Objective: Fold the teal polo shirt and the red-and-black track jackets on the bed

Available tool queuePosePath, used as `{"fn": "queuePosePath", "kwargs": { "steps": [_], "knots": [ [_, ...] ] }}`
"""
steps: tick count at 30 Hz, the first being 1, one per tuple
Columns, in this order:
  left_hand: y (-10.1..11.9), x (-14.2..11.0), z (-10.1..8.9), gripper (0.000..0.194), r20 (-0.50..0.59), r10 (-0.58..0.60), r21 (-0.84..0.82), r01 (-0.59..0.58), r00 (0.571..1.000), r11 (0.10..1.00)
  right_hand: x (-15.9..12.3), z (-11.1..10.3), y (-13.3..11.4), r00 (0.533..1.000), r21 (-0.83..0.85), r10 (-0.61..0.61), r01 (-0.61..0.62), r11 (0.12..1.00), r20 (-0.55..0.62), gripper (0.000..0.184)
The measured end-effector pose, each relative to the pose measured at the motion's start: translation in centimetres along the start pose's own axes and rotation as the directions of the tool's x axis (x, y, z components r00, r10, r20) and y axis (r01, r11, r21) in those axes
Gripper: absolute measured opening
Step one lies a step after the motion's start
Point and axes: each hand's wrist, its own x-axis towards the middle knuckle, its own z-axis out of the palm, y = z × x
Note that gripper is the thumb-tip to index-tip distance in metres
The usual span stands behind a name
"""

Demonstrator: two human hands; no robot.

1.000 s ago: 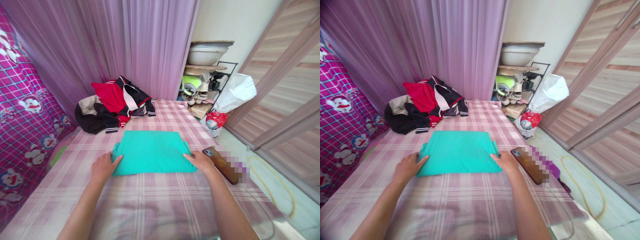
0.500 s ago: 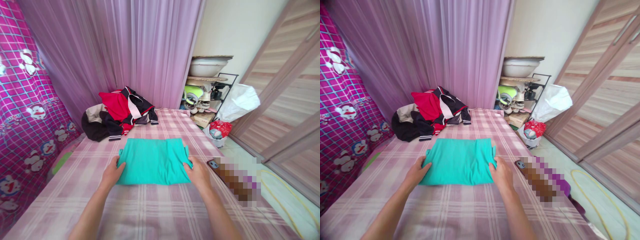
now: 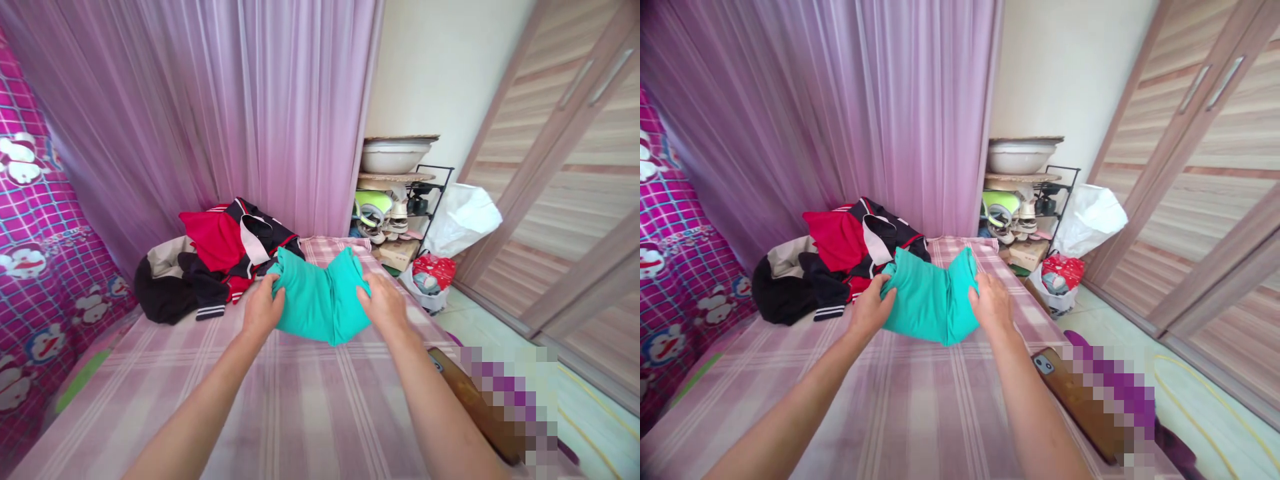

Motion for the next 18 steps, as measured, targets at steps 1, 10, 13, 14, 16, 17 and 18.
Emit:
{"fn": "queuePosePath", "kwargs": {
  "steps": [1, 10, 13, 14, 16, 17, 18],
  "knots": [
    [0.9, 1.5, 0.6, 0.035, -0.017, 0.011, -0.019, -0.012, 1.000, 1.000, 1.6, -0.2, 0.5, 1.000, -0.011, 0.011, -0.011, 1.000, -0.026, 0.029],
    [1.7, 11.6, 10.8, 0.052, 0.104, -0.053, -0.185, 0.071, 0.993, 0.980, 13.0, 2.7, 7.8, 0.966, -0.090, 0.252, -0.256, 0.962, -0.060, 0.048],
    [-2.1, 10.0, 13.7, 0.060, 0.191, -0.075, -0.160, 0.107, 0.979, 0.981, 12.0, 7.0, 9.4, 0.944, -0.128, 0.327, -0.320, 0.939, 0.039, 0.060],
    [-3.6, 9.0, 14.3, 0.062, 0.200, -0.058, -0.158, 0.091, 0.978, 0.983, 11.3, 8.4, 9.6, 0.944, -0.131, 0.325, -0.315, 0.940, 0.061, 0.060],
    [-6.3, 7.0, 14.9, 0.060, 0.205, 0.010, -0.176, 0.027, 0.979, 0.984, 9.7, 10.9, 9.3, 0.953, -0.123, 0.289, -0.277, 0.953, 0.092, 0.057],
    [-7.5, 6.0, 14.8, 0.057, 0.189, 0.048, -0.194, -0.011, 0.981, 0.981, 9.0, 11.8, 8.9, 0.962, -0.112, 0.256, -0.245, 0.963, 0.097, 0.055],
    [-8.5, 5.0, 14.6, 0.054, 0.167, 0.082, -0.216, -0.045, 0.982, 0.975, 8.4, 12.5, 8.2, 0.972, -0.098, 0.213, -0.204, 0.974, 0.095, 0.053]
  ]
}}
